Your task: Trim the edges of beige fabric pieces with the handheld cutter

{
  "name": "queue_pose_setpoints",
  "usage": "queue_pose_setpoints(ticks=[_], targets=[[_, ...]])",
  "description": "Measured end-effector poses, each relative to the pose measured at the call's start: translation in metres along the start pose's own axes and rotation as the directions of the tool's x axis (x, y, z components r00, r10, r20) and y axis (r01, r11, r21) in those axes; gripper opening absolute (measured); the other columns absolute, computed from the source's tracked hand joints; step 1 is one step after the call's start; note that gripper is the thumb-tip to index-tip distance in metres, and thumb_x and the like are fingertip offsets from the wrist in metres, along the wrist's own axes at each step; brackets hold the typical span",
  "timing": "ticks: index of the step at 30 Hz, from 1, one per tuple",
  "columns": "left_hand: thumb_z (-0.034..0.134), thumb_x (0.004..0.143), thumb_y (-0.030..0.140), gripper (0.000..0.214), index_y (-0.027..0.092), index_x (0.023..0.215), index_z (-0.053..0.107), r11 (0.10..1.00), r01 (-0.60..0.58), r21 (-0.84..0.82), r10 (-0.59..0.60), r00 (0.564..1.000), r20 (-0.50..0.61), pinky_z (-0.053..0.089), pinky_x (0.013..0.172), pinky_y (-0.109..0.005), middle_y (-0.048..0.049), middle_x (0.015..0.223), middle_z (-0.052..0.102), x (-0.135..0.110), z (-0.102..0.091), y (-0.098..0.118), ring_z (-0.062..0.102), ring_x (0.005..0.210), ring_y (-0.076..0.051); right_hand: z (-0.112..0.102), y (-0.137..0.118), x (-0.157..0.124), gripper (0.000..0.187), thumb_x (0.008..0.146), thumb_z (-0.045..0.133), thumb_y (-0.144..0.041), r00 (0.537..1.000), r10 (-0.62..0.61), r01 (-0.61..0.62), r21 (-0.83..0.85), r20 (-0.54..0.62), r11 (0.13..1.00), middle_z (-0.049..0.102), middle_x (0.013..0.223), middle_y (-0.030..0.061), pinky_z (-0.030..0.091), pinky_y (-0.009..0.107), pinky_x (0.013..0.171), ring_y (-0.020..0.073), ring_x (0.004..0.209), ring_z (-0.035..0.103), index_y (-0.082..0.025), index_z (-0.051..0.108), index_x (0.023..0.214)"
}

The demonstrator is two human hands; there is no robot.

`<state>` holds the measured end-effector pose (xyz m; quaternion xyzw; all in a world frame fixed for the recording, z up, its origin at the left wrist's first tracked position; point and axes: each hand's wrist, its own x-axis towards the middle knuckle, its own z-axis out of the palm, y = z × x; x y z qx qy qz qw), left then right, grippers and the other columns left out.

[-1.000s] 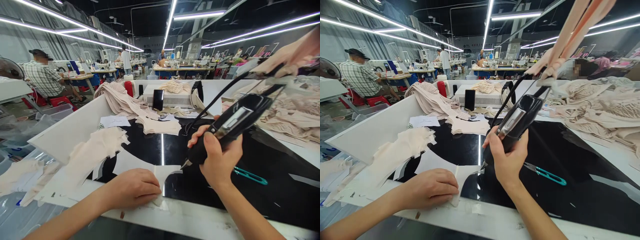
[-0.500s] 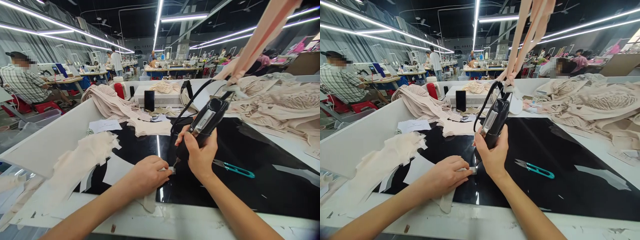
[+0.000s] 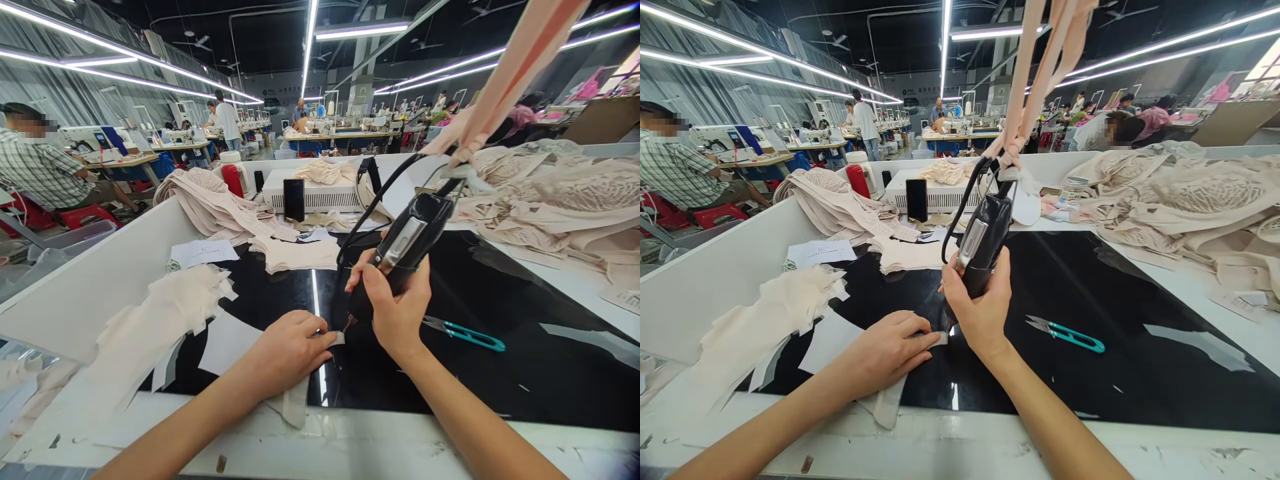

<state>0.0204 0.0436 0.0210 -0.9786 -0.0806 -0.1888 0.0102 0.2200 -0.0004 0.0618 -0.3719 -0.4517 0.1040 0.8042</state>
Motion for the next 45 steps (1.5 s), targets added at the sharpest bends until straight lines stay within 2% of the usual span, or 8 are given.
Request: queue_pose_setpoints(ticks=[14, 26, 39, 45], targets=[[0.065, 0.119, 0.029, 0.021, 0.018, 0.133, 0.076, 0.999, -0.024, 0.024, 0.024, 1.000, 0.003, 0.063, 0.093, -0.038, -0.0069, 0.117, 0.074, -0.0008, 0.0021, -0.0013, 0.070, 0.100, -0.024, -0.0010, 0.0043, 0.0029, 0.034, 0.093, 0.092, -0.038, 0.999, -0.047, 0.047, -0.001, -0.013, 0.999, 0.072, 0.085, -0.0044, 0.060, 0.031, 0.051, 0.0145, 0.057, 0.065, -0.030, 0.060, 0.102], [0.063, 0.120, 0.028, 0.021, 0.019, 0.135, 0.076, 0.999, -0.037, 0.025, 0.037, 0.999, 0.000, 0.061, 0.094, -0.038, -0.0061, 0.115, 0.074, -0.0015, 0.0033, -0.0021, 0.069, 0.099, -0.023, -0.0002, -0.0019, -0.0001, 0.036, 0.093, 0.091, -0.046, 1.000, -0.005, 0.004, -0.017, -0.009, 1.000, 0.073, 0.083, -0.0051, 0.062, 0.031, 0.053, 0.0137, 0.057, 0.066, -0.030, 0.060, 0.101], [0.060, 0.121, 0.028, 0.025, 0.022, 0.138, 0.077, 1.000, -0.027, -0.001, 0.027, 1.000, -0.010, 0.062, 0.096, -0.038, -0.0074, 0.118, 0.076, -0.0028, 0.0033, -0.0022, 0.070, 0.103, -0.023, -0.0039, -0.0013, 0.0000, 0.033, 0.093, 0.090, -0.037, 1.000, -0.018, 0.018, -0.016, -0.020, 1.000, 0.073, 0.084, -0.0060, 0.061, 0.028, 0.053, 0.0128, 0.058, 0.067, -0.030, 0.060, 0.104], [0.058, 0.122, 0.028, 0.027, 0.022, 0.138, 0.078, 1.000, -0.024, -0.015, 0.024, 1.000, -0.016, 0.062, 0.095, -0.038, -0.0073, 0.118, 0.076, -0.0028, 0.0034, -0.0025, 0.069, 0.102, -0.024, -0.0033, -0.0024, -0.0023, 0.031, 0.094, 0.091, -0.035, 1.000, 0.002, -0.002, 0.035, -0.020, 0.999, 0.074, 0.085, -0.0069, 0.062, 0.027, 0.054, 0.0121, 0.060, 0.067, -0.029, 0.063, 0.105]])
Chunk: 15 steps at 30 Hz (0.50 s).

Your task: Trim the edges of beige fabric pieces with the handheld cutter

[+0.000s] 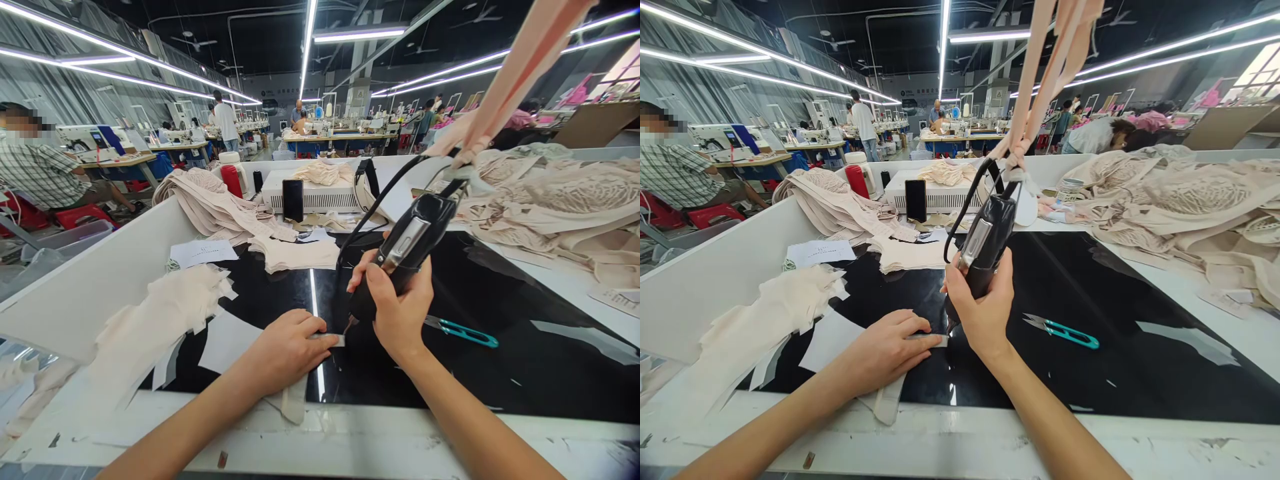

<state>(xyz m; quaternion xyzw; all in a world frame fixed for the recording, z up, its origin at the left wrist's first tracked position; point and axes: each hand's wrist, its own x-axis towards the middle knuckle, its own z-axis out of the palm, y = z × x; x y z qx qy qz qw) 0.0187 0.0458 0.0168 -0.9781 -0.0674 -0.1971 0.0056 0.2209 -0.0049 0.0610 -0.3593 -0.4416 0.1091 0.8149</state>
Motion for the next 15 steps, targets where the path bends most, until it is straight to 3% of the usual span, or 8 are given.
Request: queue_pose_setpoints(ticks=[15], targets=[[0.059, 0.122, 0.029, 0.026, 0.023, 0.138, 0.079, 1.000, -0.006, -0.013, 0.006, 1.000, -0.009, 0.061, 0.095, -0.038, -0.0068, 0.120, 0.075, -0.0014, 0.0006, -0.0023, 0.070, 0.103, -0.024, -0.0015, -0.0010, -0.0025, 0.031, 0.092, 0.091, -0.030, 1.000, 0.007, -0.007, 0.005, 0.009, 1.000, 0.076, 0.085, -0.0078, 0.063, 0.024, 0.055, 0.0108, 0.059, 0.068, -0.029, 0.064, 0.106]])
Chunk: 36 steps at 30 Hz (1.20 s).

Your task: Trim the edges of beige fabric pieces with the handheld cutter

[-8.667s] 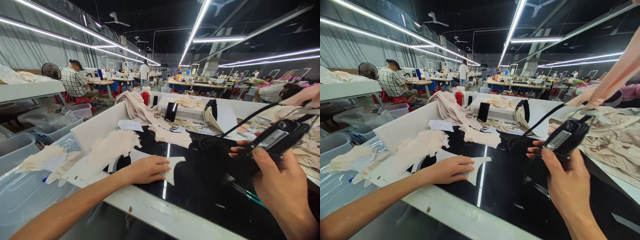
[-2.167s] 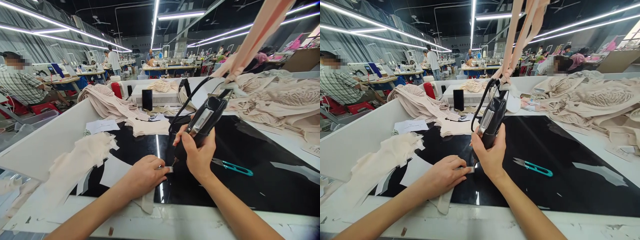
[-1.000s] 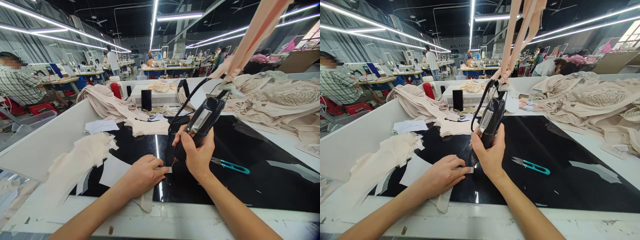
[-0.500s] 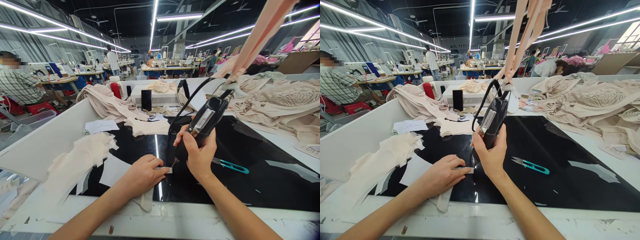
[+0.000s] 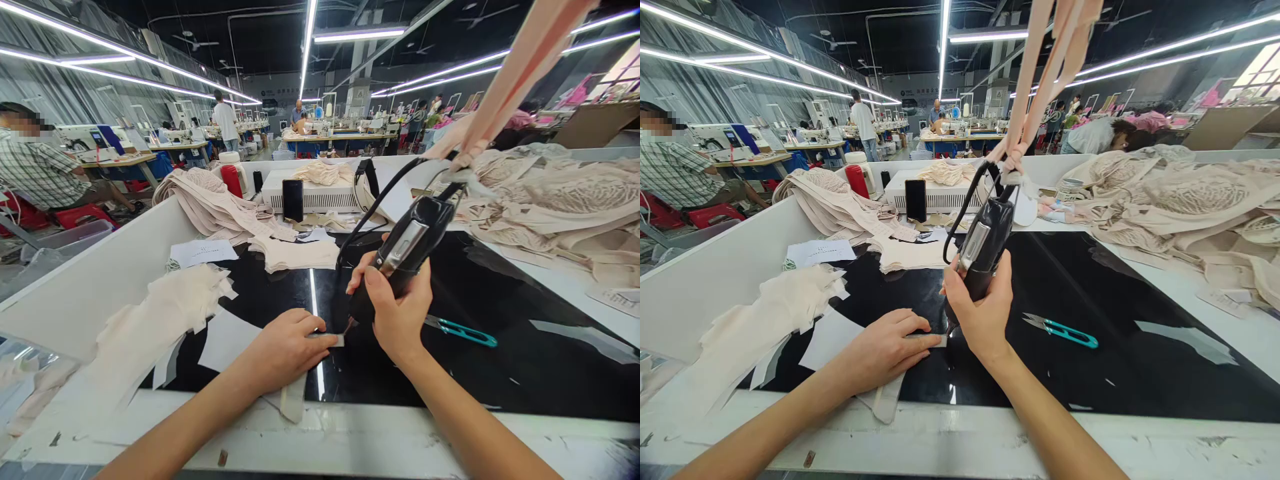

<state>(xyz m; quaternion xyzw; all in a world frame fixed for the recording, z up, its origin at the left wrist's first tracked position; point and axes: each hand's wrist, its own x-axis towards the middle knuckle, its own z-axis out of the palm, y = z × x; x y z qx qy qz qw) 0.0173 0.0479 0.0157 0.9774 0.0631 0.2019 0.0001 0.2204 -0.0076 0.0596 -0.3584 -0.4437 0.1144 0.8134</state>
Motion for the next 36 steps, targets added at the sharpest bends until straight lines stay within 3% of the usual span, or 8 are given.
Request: queue_pose_setpoints(ticks=[27, 36], targets=[[0.058, 0.122, 0.027, 0.026, 0.023, 0.136, 0.080, 0.999, -0.005, -0.031, 0.004, 1.000, -0.030, 0.063, 0.094, -0.039, -0.0065, 0.120, 0.077, -0.0011, 0.0010, -0.0012, 0.071, 0.102, -0.024, 0.0010, -0.0019, 0.0011, 0.030, 0.093, 0.089, -0.032, 1.000, -0.001, 0.001, -0.023, -0.005, 1.000, 0.075, 0.084, -0.0072, 0.062, 0.026, 0.055, 0.0116, 0.059, 0.068, -0.029, 0.062, 0.105], [0.057, 0.122, 0.028, 0.028, 0.024, 0.137, 0.081, 0.999, 0.008, -0.034, -0.010, 0.999, -0.036, 0.064, 0.094, -0.037, -0.0061, 0.120, 0.078, -0.0011, 0.0007, 0.0002, 0.071, 0.102, -0.023, 0.0014, -0.0011, -0.0007, 0.025, 0.093, 0.086, -0.025, 1.000, -0.005, 0.005, -0.021, 0.002, 1.000, 0.075, 0.085, -0.0079, 0.063, 0.025, 0.054, 0.0107, 0.058, 0.068, -0.029, 0.064, 0.106]])
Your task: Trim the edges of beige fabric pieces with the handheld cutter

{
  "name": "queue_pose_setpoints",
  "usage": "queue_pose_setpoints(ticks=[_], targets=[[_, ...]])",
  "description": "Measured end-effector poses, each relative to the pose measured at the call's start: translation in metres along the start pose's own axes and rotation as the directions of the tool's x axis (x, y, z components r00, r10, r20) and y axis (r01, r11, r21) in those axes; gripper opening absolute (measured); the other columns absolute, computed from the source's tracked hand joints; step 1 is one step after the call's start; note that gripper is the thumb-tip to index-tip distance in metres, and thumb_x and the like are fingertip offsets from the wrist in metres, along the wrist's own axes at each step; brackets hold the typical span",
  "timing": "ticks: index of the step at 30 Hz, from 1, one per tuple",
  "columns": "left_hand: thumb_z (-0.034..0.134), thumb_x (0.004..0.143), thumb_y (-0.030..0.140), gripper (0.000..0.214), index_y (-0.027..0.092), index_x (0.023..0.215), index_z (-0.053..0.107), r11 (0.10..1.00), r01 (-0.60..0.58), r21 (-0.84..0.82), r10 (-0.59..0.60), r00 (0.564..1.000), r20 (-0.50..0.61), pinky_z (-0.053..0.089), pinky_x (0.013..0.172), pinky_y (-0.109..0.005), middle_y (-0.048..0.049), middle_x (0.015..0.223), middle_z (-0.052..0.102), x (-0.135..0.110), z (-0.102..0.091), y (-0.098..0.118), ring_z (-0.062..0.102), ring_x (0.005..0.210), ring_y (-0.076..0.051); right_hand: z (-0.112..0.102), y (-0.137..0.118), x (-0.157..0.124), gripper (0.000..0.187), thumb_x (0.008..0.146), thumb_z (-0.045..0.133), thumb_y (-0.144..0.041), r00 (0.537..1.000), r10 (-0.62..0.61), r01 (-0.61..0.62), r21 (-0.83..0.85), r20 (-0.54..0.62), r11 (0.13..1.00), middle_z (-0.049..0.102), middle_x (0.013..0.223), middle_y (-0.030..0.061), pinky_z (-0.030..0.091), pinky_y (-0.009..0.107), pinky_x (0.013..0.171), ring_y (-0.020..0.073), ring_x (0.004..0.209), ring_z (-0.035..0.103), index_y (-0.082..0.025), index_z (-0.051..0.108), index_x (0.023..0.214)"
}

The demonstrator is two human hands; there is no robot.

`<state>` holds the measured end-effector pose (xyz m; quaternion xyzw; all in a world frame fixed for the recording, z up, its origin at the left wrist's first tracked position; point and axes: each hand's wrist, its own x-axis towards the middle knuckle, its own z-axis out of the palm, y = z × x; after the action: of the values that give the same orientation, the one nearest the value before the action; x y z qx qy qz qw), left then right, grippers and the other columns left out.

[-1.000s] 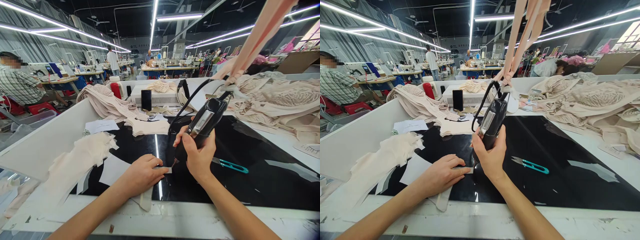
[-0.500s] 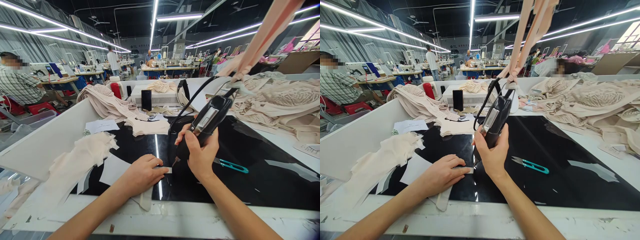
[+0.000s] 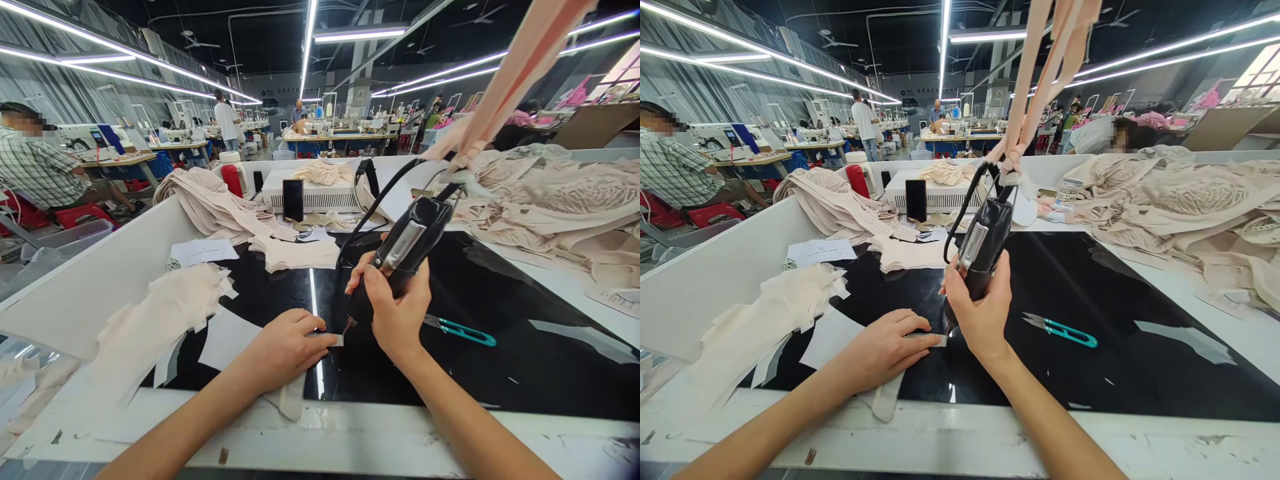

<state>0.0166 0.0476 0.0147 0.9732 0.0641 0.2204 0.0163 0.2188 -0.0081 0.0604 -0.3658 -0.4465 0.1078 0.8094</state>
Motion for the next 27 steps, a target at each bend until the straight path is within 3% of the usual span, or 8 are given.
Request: queue_pose_setpoints(ticks=[14, 18, 22, 27], targets=[[0.058, 0.122, 0.028, 0.028, 0.023, 0.138, 0.081, 1.000, -0.017, 0.016, 0.016, 1.000, 0.013, 0.066, 0.096, -0.039, -0.0087, 0.121, 0.078, 0.000, 0.000, -0.001, 0.073, 0.104, -0.023, -0.002, -0.009, -0.010, 0.025, 0.095, 0.084, -0.025, 1.000, 0.024, -0.024, 0.011, 0.020, 1.000, 0.076, 0.085, -0.0076, 0.063, 0.026, 0.056, 0.0119, 0.060, 0.069, -0.029, 0.064, 0.109], [0.059, 0.122, 0.027, 0.025, 0.019, 0.131, 0.081, 0.999, 0.018, -0.029, -0.018, 1.000, -0.021, 0.066, 0.100, -0.038, -0.0095, 0.122, 0.079, -0.001, -0.006, 0.000, 0.076, 0.108, -0.022, -0.003, -0.012, -0.010, 0.027, 0.094, 0.087, -0.029, 1.000, 0.023, -0.023, -0.034, 0.004, 0.999, 0.076, 0.085, -0.0069, 0.063, 0.026, 0.055, 0.0122, 0.059, 0.069, -0.029, 0.064, 0.109], [0.056, 0.123, 0.021, 0.024, 0.015, 0.122, 0.079, 0.999, -0.023, -0.047, 0.020, 0.997, -0.068, 0.066, 0.103, -0.037, -0.0086, 0.118, 0.081, -0.004, -0.012, 0.005, 0.077, 0.107, -0.021, -0.005, -0.016, -0.013, 0.032, 0.094, 0.090, -0.032, 1.000, 0.020, -0.020, -0.031, -0.005, 0.999, 0.077, 0.085, -0.0068, 0.064, 0.026, 0.056, 0.0122, 0.059, 0.070, -0.029, 0.064, 0.112], [0.051, 0.122, 0.013, 0.028, 0.015, 0.115, 0.078, 0.999, -0.020, -0.049, 0.017, 0.998, -0.062, 0.065, 0.091, -0.032, -0.0067, 0.109, 0.080, -0.010, -0.012, 0.010, 0.076, 0.096, -0.019, -0.008, -0.019, -0.017, 0.035, 0.093, 0.094, -0.036, 1.000, 0.024, -0.024, -0.028, -0.013, 0.999, 0.080, 0.087, -0.0057, 0.066, 0.027, 0.057, 0.0126, 0.059, 0.072, -0.028, 0.065, 0.112]])
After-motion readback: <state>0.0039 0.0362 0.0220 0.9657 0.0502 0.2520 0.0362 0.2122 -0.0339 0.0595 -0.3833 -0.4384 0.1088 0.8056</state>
